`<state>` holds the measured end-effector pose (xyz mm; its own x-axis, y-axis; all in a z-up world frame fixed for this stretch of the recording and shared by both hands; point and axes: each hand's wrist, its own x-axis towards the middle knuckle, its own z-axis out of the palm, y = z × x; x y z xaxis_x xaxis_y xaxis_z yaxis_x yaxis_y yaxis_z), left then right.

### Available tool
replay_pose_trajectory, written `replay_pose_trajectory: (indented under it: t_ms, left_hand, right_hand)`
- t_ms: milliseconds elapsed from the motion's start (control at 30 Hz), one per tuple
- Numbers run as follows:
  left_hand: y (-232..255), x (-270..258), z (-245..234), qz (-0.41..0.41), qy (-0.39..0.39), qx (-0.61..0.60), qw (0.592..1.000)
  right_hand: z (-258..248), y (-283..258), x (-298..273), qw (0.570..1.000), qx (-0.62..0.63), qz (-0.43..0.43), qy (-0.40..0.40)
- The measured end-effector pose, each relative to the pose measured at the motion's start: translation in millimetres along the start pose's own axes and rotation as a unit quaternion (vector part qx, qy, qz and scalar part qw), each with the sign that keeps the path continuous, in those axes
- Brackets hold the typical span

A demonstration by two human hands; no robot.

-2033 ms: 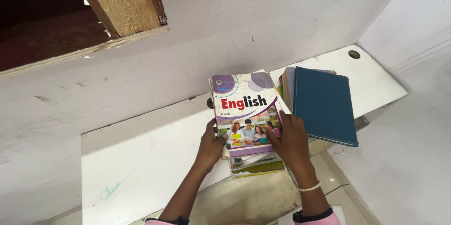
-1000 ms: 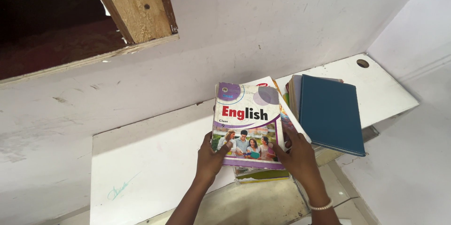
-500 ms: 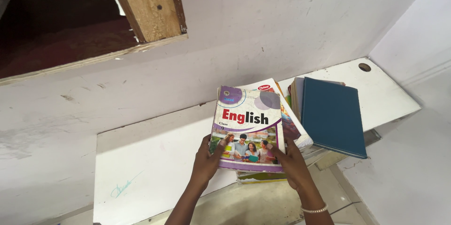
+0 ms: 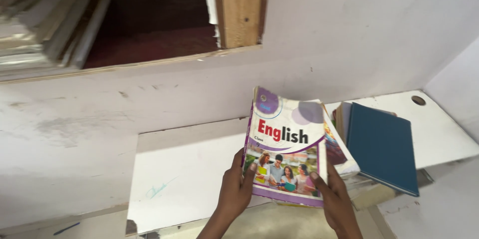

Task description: The person picks up books and notebooks from a table and places them onto a wooden shelf. They handle several textbooks and a question bank one at a time, arranging them in a neat stack on the shelf.

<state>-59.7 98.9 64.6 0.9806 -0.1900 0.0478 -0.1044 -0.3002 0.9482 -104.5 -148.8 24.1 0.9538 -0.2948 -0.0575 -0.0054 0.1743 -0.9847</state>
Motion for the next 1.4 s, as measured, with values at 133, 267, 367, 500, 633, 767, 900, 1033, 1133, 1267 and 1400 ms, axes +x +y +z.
replay_pose_trajectory:
  t_ms: [133, 267, 367, 500, 633, 767, 900, 1033, 1133, 1267, 1400]
  left_hand:
    - [28.3, -19.9, -28.6, 0.045, -0.001, -0.013, 0.999]
    - [35.1, -35.9, -53.7, 0.148, 0.009, -0.059, 0.987]
    - [26.2, -44.8, -67.6, 0.173, 0.032, -0.072, 0.982]
    - [2.9, -42.8, -80.9, 0.091, 0.023, -0.066, 0.993]
    - [-36.8, -25.8, -86.4, 0.088, -0.021, -0.043, 0.995]
    - [-84.8, -2.4, -65.0, 0.188, -0.041, -0.125, 0.973]
    - [-118.5, 32.9, -44.5, 0.201, -0.088, -0.141, 0.966]
    - [-122.1, 25.2, -65.5, 0.127, -0.091, -0.103, 0.982]
    - [-102.1, -8.2, -118.4, 0.010, -0.056, -0.030, 0.998]
    - [-43.4, -39.2, -157.3, 0.189, 0.135, -0.075, 0.970]
    - [6.1, -47.0, -189.0, 0.209, 0.192, -0.164, 0.945]
  right_hand:
    - [17.4, -21.8, -16.6, 0.995, 0.024, -0.093, -0.004]
    - [24.6, -32.1, -29.2, 0.990, -0.036, -0.132, 0.019]
    - [25.0, -29.6, -34.4, 0.979, -0.057, -0.194, 0.012]
    - [32.1, -37.3, -27.7, 0.969, -0.075, -0.232, -0.036]
    - [61.0, -59.2, -21.1, 0.964, -0.065, -0.254, -0.050]
    - [96.8, -93.4, -15.0, 0.953, -0.060, -0.289, -0.070]
    - [122.2, -118.5, -19.2, 0.944, -0.056, -0.315, -0.083]
    - [135.7, -128.1, -30.1, 0.940, -0.059, -0.325, -0.082]
    - [146.7, -129.3, -38.0, 0.940, -0.064, -0.327, -0.076]
    - [158.2, -134.2, -52.4, 0.943, -0.093, -0.315, -0.057]
    - [175.4, -145.1, -66.9, 0.946, -0.159, -0.281, -0.035]
